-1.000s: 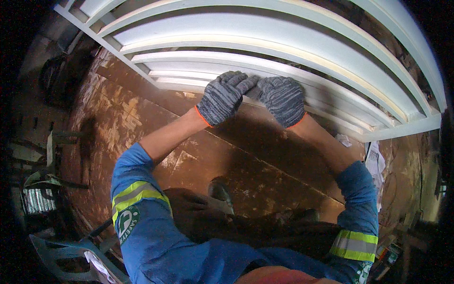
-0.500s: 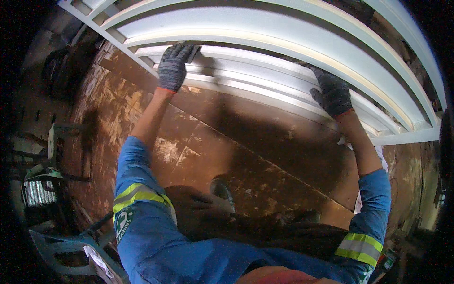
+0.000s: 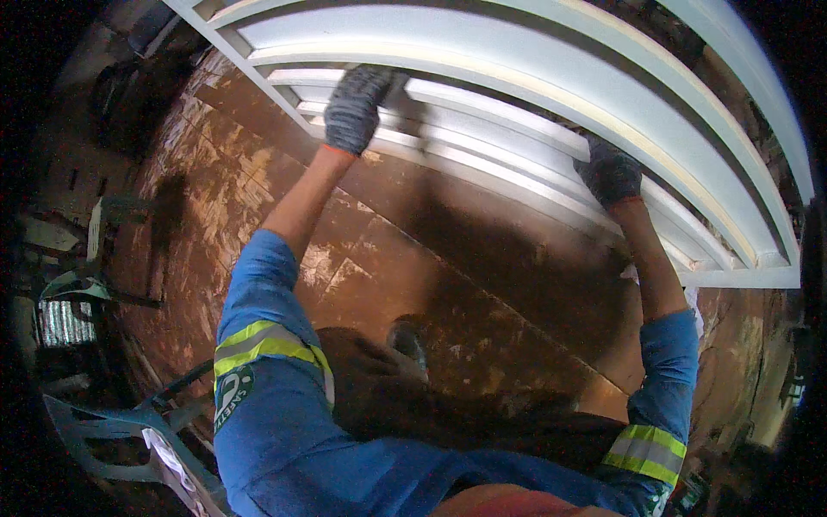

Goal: The person sands the surface of a white metal frame using a sanding block. They work methodically along the curved and straight sections of the frame, applying consistent pressure to smooth the surface.

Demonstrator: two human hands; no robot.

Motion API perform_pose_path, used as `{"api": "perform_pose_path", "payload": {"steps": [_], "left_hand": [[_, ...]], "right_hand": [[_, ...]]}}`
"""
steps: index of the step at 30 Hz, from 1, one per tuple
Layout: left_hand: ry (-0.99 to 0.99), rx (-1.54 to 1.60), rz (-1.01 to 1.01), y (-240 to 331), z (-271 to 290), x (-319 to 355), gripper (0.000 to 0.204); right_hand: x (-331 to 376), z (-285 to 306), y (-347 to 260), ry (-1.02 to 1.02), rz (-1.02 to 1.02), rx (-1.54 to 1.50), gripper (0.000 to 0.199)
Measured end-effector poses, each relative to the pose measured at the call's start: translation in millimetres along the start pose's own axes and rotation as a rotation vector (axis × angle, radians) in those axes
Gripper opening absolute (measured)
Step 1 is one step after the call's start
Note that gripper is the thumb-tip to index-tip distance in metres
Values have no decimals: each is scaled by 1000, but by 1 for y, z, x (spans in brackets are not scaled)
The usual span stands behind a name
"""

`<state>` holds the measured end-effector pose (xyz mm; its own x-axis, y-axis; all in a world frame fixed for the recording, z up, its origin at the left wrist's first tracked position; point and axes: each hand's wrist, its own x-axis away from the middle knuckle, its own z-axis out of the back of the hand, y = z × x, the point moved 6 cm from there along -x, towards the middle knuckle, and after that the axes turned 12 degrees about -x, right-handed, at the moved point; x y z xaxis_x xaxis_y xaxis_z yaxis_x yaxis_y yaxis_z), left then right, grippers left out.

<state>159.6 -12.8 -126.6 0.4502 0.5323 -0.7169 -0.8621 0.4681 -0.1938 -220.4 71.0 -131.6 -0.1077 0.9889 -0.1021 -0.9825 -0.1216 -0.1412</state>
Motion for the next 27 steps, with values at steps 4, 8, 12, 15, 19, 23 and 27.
{"api": "perform_pose_path", "payload": {"steps": [4, 8, 12, 15, 19, 23, 27], "left_hand": [[-55, 44, 42, 35, -10, -8, 39], [-6, 141, -48, 104, 15, -20, 41], [-64, 33, -1, 17, 14, 3, 41], [-375, 74, 517, -13, 12, 17, 46], [-133, -20, 15, 58, 24, 25, 50], [47, -9, -22, 70, 54, -18, 40], [10, -115, 26, 7, 18, 1, 36]], "right_hand": [[3, 5, 0, -9, -49, -60, 55], [3, 4, 3, -50, -49, -60, 57], [0, 3, -5, -79, -56, -58, 56], [-1, 0, 3, -39, -91, -64, 57], [4, 1, -2, 37, 8, 25, 58], [0, 5, 1, -12, -53, 36, 58], [-4, -5, -1, -1, -22, 61, 57]]}}
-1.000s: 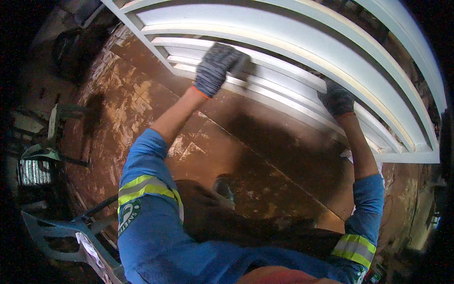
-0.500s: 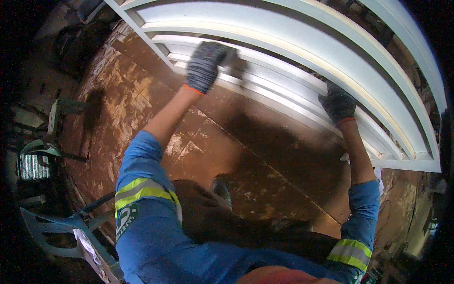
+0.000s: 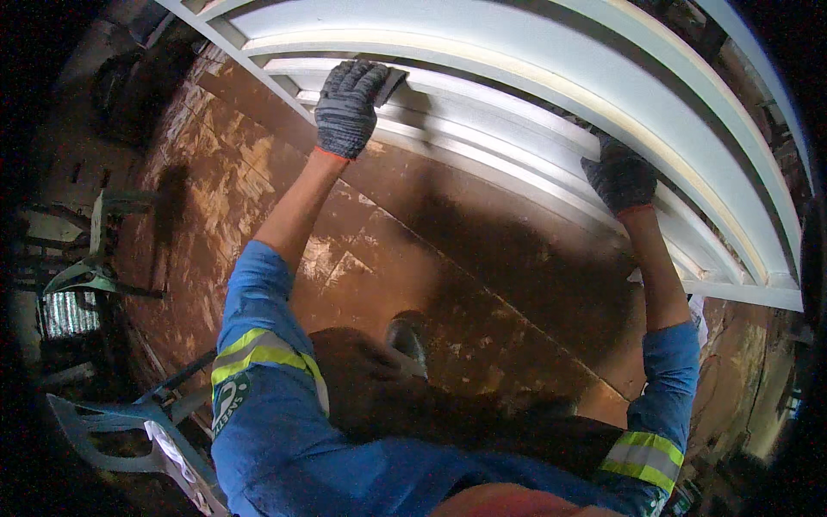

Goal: The person sands the surface of a white metal frame using a sanding block. They work methodically along the curved and straight sections of the frame, applying consistent pressure to smooth the surface.

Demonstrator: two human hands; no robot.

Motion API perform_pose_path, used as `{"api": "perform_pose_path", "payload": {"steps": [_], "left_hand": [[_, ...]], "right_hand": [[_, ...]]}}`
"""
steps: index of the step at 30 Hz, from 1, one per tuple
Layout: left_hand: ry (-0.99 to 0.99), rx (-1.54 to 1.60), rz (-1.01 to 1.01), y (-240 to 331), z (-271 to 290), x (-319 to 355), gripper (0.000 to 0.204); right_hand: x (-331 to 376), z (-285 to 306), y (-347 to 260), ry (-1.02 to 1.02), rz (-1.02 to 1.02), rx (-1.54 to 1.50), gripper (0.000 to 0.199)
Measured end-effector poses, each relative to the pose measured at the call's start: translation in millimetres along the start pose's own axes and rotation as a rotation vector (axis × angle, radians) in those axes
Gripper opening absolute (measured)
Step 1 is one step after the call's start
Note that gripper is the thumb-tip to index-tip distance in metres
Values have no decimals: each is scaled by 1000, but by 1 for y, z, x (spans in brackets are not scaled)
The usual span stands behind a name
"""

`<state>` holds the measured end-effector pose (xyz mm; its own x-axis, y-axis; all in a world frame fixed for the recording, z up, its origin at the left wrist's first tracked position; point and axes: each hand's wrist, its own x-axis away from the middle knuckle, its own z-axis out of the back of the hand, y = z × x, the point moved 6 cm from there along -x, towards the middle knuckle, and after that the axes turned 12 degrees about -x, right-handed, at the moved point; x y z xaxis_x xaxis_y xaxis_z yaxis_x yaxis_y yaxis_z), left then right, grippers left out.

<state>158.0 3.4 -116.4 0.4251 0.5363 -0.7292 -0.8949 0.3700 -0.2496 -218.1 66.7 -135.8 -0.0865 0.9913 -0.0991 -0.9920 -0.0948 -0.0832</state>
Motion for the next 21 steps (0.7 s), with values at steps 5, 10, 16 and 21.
{"api": "perform_pose_path", "payload": {"steps": [5, 10, 16, 21], "left_hand": [[29, 254, -71, 97, 6, -17, 34], [77, 322, -133, 111, 18, -23, 40], [2, -2, 73, -47, -18, 1, 30], [35, 87, 90, 43, -24, 4, 56]], "right_hand": [[3, -2, 3, -50, -36, -61, 58], [5, 10, 5, -116, -134, -24, 58], [1, 2, 0, -32, -59, -54, 54], [3, 2, 0, 18, -8, -17, 53]]}}
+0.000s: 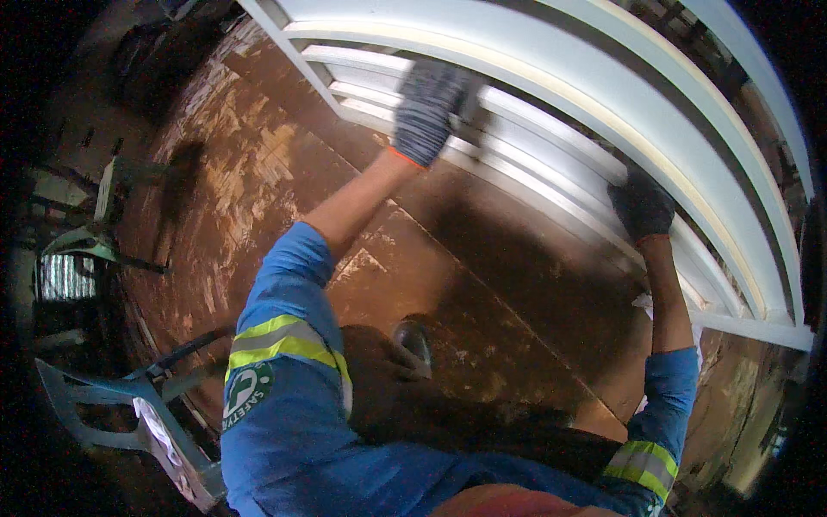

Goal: The person sands the surface of a white metal frame using a sanding block. They work methodically along the curved and straight sections of the frame, applying consistent pressure to smooth the surface.

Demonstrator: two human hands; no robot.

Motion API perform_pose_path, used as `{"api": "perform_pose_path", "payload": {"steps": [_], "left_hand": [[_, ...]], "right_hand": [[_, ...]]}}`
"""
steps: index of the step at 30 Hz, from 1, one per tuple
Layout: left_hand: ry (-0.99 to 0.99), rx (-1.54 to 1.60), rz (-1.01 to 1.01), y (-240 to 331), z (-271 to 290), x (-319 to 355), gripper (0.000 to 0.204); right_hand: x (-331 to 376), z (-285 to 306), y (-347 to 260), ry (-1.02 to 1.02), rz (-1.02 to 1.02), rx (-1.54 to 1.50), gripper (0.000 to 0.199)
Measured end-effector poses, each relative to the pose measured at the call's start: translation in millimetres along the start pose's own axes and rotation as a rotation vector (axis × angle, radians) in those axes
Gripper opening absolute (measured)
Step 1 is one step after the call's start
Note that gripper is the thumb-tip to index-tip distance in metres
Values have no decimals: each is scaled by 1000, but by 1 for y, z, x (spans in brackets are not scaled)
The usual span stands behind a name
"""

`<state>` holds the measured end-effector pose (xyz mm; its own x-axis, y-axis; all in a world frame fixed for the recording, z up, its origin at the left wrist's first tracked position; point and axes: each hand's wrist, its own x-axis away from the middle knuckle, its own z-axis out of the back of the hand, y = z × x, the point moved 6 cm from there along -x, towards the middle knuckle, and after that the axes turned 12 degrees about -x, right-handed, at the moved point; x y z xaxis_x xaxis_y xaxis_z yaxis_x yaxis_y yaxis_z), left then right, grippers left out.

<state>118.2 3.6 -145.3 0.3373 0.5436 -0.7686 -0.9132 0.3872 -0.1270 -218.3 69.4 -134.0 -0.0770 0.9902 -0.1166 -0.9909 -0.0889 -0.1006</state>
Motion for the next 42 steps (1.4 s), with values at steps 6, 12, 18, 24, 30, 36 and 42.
{"api": "perform_pose_path", "payload": {"steps": [6, 12, 18, 24, 30, 36, 42], "left_hand": [[4, 81, -59, -45, -5, 6, 52], [-133, -194, 157, -172, -3, -11, 37], [-97, 59, -61, -87, 26, -13, 42], [-101, -198, 21, -241, 2, 0, 25], [-60, 65, -75, -128, 3, -2, 31], [-359, -170, 212, -266, -9, 2, 35], [-328, -104, 106, -153, 8, 11, 37]], "right_hand": [[3, 1, 3, 83, 73, 30, 52], [3, 18, -19, -167, -194, -79, 57], [6, -8, 16, 217, 163, 113, 52], [4, -10, 14, 324, 301, 174, 51], [4, 10, -6, -112, -152, -4, 57], [-3, -9, -3, -33, 19, 87, 57], [1, -2, -2, -19, -26, 5, 55]]}}
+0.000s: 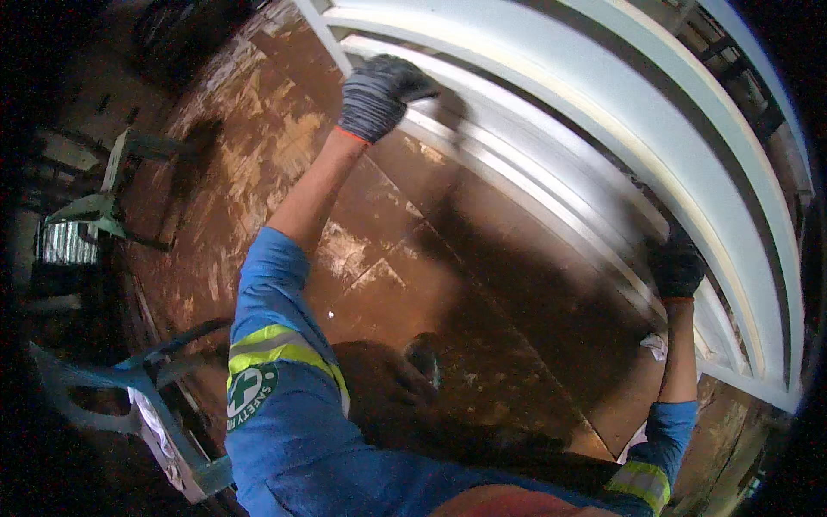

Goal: The person sands the surface of a white metal frame using a sanding block. They work methodically along the curved and straight sections of the frame, applying consistent pressure to smooth the surface.

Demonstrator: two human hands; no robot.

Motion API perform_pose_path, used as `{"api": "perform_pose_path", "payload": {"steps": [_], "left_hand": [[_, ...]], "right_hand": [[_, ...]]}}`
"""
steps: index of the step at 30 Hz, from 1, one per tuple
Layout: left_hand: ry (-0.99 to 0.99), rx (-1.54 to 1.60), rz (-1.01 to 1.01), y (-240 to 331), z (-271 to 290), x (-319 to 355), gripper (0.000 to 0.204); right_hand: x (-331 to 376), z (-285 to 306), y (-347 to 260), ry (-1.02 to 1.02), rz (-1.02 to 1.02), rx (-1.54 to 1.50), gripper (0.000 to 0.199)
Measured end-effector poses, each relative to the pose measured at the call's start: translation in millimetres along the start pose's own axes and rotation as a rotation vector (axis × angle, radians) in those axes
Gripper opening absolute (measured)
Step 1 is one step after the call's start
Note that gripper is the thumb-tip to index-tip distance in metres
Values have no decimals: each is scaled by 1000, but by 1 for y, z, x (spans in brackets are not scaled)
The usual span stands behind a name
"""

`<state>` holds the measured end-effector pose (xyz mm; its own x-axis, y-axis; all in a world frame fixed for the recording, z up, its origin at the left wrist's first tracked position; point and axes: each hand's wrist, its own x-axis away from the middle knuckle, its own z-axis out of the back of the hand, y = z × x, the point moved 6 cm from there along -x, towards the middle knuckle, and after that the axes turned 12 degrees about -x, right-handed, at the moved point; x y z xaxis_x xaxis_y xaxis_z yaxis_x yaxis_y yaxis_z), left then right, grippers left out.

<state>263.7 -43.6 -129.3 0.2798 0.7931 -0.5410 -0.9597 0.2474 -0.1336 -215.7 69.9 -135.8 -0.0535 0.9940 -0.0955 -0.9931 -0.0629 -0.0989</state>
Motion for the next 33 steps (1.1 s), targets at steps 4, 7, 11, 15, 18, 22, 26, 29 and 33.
{"api": "perform_pose_path", "payload": {"steps": [4, 7, 11, 15, 18, 22, 26, 29, 33], "left_hand": [[101, 78, -45, -25, -6, 34, 52], [265, 81, -83, -71, 42, 10, 51], [247, -157, -122, -85, 26, 5, 48], [156, -65, -8, -82, -27, -14, 53], [214, 18, -75, -8, -3, -20, 41], [37, -56, -11, -50, -7, -43, 43], [-64, -157, 171, -82, -28, -42, 41], [49, -69, 123, -59, -21, -36, 42], [-94, -84, 77, -73, -11, -46, 42]], "right_hand": [[4, -10, 13, 236, 201, 165, 46], [5, -5, 13, 253, 196, 183, 49], [-2, 4, -10, -95, -140, 47, 60], [-2, -9, 11, -4, -57, 201, 60], [-1, -15, 20, 62, -17, 239, 57], [0, -6, 11, 143, 74, 131, 53], [-1, -12, 16, 43, 19, 105, 54], [-2, 0, -2, -135, -159, 47, 56], [3, 0, 5, 161, 114, 102, 53]]}}
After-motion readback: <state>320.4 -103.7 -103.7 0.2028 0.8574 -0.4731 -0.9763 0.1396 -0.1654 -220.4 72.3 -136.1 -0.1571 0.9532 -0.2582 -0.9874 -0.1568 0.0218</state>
